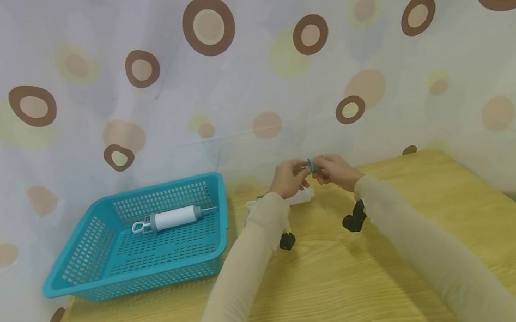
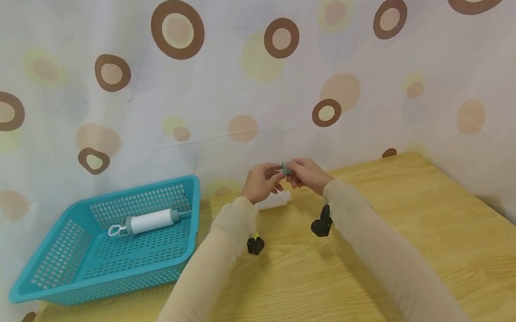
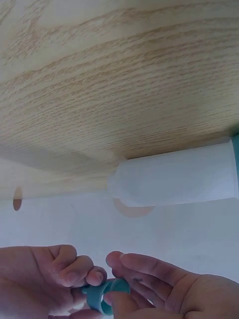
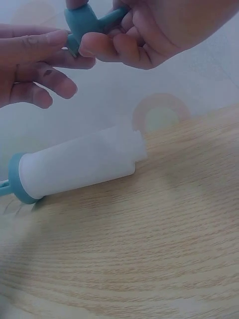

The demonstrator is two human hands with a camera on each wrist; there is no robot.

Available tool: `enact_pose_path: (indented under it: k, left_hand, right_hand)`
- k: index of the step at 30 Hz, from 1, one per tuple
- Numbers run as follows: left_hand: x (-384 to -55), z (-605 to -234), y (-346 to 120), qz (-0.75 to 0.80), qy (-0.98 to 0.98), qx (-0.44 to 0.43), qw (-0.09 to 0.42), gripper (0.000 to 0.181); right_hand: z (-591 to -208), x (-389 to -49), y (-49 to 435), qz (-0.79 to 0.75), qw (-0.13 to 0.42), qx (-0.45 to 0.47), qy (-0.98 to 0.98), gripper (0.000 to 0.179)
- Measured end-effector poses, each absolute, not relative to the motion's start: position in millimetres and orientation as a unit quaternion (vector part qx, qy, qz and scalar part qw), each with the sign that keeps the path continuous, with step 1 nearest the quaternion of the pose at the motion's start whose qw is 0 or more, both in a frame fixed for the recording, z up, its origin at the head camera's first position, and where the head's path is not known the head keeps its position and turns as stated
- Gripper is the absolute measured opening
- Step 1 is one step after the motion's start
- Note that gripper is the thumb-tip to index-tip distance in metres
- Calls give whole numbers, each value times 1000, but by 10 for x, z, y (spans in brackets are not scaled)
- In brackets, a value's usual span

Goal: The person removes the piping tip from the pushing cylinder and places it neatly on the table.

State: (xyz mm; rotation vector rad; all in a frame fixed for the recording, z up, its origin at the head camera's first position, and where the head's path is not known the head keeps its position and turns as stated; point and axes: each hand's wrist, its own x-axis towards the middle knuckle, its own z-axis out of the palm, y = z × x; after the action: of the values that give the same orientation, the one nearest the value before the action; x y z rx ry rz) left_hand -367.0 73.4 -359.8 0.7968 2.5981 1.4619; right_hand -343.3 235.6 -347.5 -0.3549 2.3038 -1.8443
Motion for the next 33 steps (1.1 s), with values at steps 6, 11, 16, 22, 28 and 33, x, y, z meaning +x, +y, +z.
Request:
enact_pose_path:
  k: [6,11,16,22,28,33]
  left_hand:
    - [-3677,-3619,758,450,854,260,12,28]
    - [-3660,-3635,785,436,860,265,3,28]
    - [-3643,-3632,807,410,872,266,-23,28]
    - [-3661,-3662,823,382,883,270,-44,23]
    - [-3653,-3673,802,355,901,242,-57,21]
    - [-3661,-3693,816,321,914,237,-75,23]
  right_hand:
    - [-3585,-3538,2462,-602,79,-121,785,36]
    - [-3595,-3535,2539,-613,78,-109,778,30]
    - [-3568,-3504,2617,-628,77,-104,767,30]
    - [-3582,-3494,2687,-648,81,-110,750,30]
    - [-3625,-3518,2725,-618,71,-93,778,29]
    - [-3621,-3538,2784,-593,51,-73,801,33]
